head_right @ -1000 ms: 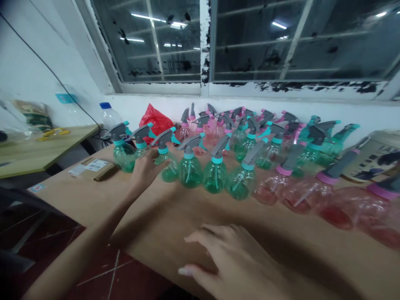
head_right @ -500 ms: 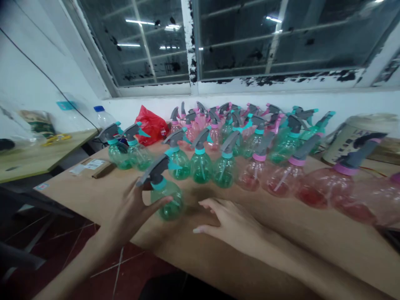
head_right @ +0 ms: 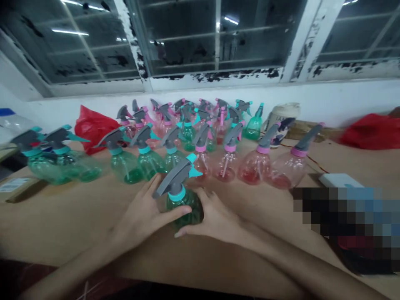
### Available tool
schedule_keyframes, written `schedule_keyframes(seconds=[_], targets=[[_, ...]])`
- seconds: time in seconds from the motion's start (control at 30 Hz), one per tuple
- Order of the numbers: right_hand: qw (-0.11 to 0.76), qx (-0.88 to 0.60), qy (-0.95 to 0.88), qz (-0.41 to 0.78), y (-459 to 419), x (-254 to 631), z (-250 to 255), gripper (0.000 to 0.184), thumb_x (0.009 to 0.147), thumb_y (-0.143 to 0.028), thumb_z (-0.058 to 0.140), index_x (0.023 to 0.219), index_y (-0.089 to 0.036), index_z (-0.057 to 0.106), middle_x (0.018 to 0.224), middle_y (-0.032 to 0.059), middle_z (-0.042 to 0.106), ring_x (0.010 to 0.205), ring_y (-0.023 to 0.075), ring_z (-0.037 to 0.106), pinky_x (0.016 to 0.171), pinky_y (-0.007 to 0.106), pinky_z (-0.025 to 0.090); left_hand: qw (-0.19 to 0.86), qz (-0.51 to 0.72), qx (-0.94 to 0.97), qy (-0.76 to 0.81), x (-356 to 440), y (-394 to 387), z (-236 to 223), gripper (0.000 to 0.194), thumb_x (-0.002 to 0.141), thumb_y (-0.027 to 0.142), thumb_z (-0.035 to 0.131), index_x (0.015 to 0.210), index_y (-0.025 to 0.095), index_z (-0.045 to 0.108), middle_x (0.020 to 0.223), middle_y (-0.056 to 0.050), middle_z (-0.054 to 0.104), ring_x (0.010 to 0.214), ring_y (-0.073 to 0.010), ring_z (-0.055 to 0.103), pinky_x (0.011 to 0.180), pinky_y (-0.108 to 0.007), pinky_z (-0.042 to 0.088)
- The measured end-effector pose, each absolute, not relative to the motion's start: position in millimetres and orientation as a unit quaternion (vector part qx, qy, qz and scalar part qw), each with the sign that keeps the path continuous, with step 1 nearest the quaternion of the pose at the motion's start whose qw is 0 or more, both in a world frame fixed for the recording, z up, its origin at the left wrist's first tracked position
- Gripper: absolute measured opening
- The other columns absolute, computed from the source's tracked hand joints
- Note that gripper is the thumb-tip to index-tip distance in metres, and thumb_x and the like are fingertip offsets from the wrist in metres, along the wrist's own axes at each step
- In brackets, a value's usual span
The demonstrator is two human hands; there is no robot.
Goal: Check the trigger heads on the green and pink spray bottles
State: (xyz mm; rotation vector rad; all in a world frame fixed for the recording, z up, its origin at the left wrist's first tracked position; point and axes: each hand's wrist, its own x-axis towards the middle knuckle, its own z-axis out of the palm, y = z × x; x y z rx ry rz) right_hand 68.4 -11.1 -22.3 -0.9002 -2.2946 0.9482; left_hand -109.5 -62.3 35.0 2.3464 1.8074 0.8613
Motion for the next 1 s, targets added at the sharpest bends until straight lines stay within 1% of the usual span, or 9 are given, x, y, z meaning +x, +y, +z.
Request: schedule_keyframes(seconds=[0.13,0.27,0.33,0.43,0.53,0.6,0.7,0.83,1.0], targets=[[0.265,-0.287,-0.849,0.356,-9,76,-22,0.081,0.056,-0.052,0.076,0.124,-0.019,0.046,0.119,0.0111,0.057,0.11,0.0304,0.052,0.089,0.046,0.045,0.246,0.341,0.763,0.49,-99,-39,44,0.054,0.07,0.046,0.07,0.114,0.023,0.048,0.11,-0.006,0.058,0.097,-0.0241,0.058,0.085,-0.043,0.049],[0.273,-0.273,-0.847,0.366,-10,74,-23,0.082,0.057,-0.051,0.077,0.126,-0.021,0.044,0.125,0.0092,0.054,0.116,0.0291,0.049,0.094,0.044,0.044,0.353,0.374,0.742,0.431,-88,-27,48,0.047,0.073,0.033,0.067,0.115,0.021,0.049,0.106,-0.007,0.06,0.094,-0.0233,0.06,0.085,-0.041,0.05],[0.274,-0.283,-0.847,0.356,-11,73,-24,0.08,0.06,-0.052,0.075,0.127,-0.021,0.043,0.124,0.0092,0.055,0.116,0.0291,0.05,0.093,0.044,0.045,0.354,0.382,0.733,0.438,-86,-26,47,0.039,0.075,0.026,0.063,0.111,0.021,0.051,0.097,-0.005,0.062,0.083,-0.0206,0.062,0.077,-0.037,0.052],[0.272,-0.291,-0.864,0.308,-9,75,-29,0.09,0.061,-0.057,0.072,0.133,-0.02,0.035,0.13,0.0123,0.051,0.12,0.0306,0.047,0.096,0.046,0.043,0.294,0.382,0.747,0.457,-88,-24,45,0.028,0.074,0.022,0.055,0.103,0.023,0.053,0.08,-0.001,0.062,0.063,-0.0164,0.059,0.06,-0.031,0.053],[0.248,-0.283,-0.9,0.221,-3,84,-37,0.099,0.061,-0.064,0.068,0.138,-0.016,0.03,0.135,0.0162,0.047,0.127,0.032,0.039,0.105,0.051,0.031,0.193,0.389,0.765,0.476,-93,-21,42,0.018,0.07,0.022,0.049,0.087,0.024,0.054,0.065,0.002,0.056,0.052,-0.0147,0.053,0.049,-0.028,0.049],[0.218,-0.285,-0.918,0.169,3,94,-45,0.098,0.064,-0.068,0.062,0.139,-0.013,0.03,0.137,0.0174,0.045,0.131,0.031,0.034,0.109,0.052,0.025,0.16,0.391,0.767,0.483,-96,-19,42,0.013,0.069,0.022,0.048,0.08,0.025,0.052,0.063,0.002,0.055,0.052,-0.0149,0.052,0.05,-0.028,0.049],[0.188,-0.291,-0.928,0.137,10,110,-58,0.091,0.071,-0.068,0.055,0.14,-0.014,0.031,0.142,0.0157,0.041,0.133,0.0287,0.032,0.109,0.051,0.026,0.157,0.391,0.764,0.489,-98,-16,44,0.005,0.069,0.023,0.047,0.074,0.025,0.047,0.062,0.002,0.053,0.054,-0.0157,0.052,0.052,-0.029,0.049],[0.182,-0.33,-0.918,0.127,15,122,-69,0.065,0.083,-0.057,0.049,0.136,-0.021,0.039,0.141,0.0113,0.043,0.131,0.0269,0.036,0.107,0.052,0.029,0.16,0.402,0.742,0.513,-99,-15,48,0.001,0.07,0.025,0.044,0.071,0.026,0.044,0.056,0.004,0.048,0.05,-0.0155,0.048,0.048,-0.03,0.047],[0.194,-0.342,-0.91,0.13,14,121,-69,0.054,0.087,-0.048,0.048,0.134,-0.023,0.042,0.139,0.0077,0.047,0.129,0.0242,0.039,0.107,0.05,0.031,0.172,0.386,0.773,0.473,-102,-11,51,0.003,0.068,0.024,0.046,0.07,0.025,0.049,0.064,0.001,0.056,0.055,-0.0165,0.054,0.056,-0.032,0.053]])
